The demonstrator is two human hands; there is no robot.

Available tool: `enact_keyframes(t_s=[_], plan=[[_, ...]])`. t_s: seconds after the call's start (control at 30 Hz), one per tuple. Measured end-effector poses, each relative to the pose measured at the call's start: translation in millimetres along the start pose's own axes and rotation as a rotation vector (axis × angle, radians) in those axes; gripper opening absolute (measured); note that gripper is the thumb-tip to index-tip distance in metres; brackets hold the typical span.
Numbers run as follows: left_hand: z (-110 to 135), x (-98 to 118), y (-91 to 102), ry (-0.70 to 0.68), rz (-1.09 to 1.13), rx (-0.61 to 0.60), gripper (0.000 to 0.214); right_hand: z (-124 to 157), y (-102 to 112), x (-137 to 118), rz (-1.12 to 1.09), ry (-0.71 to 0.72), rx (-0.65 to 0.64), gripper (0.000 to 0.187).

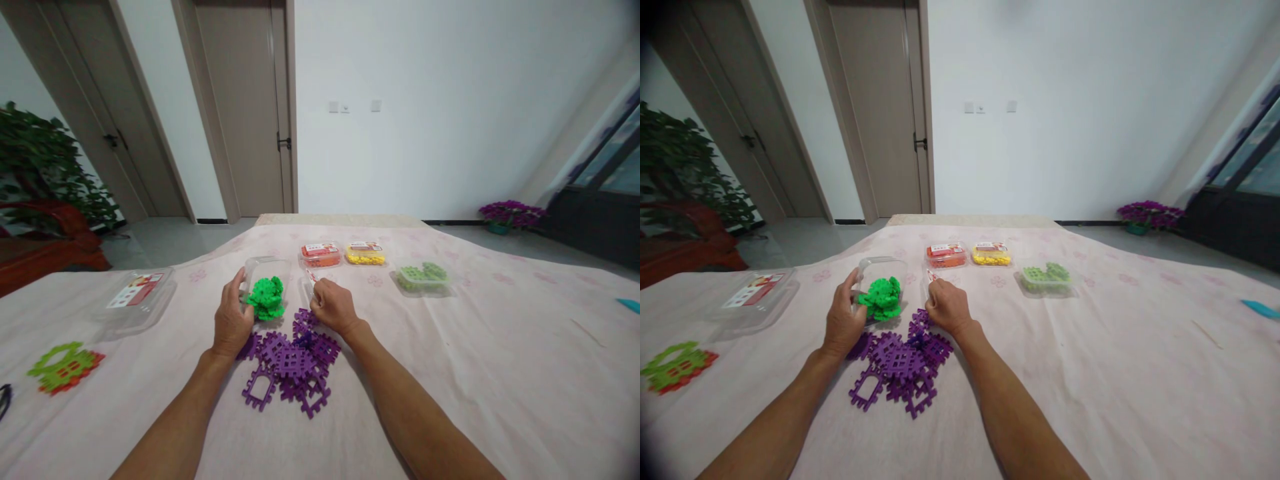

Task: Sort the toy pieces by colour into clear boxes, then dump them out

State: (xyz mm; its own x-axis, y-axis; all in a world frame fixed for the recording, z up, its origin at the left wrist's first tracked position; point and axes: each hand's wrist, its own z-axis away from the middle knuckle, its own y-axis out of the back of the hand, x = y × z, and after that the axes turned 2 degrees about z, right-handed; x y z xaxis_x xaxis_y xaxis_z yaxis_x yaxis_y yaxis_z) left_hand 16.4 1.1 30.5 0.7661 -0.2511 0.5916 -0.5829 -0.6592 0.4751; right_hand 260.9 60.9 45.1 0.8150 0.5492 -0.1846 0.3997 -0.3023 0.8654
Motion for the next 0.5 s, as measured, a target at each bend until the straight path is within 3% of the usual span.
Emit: enact_keyframes(t_s=[0.17,0.5], plan=[[4,3,4.6,-0.173,-0.081,0.0,0.078,3,-2,-6,-0.037,0.025,0.082,0.009],[-6,-2,14.9,-0.12,-0.107,0.253,0.063,5,-5,-16,-0.07,0.025,0.257,0.014]])
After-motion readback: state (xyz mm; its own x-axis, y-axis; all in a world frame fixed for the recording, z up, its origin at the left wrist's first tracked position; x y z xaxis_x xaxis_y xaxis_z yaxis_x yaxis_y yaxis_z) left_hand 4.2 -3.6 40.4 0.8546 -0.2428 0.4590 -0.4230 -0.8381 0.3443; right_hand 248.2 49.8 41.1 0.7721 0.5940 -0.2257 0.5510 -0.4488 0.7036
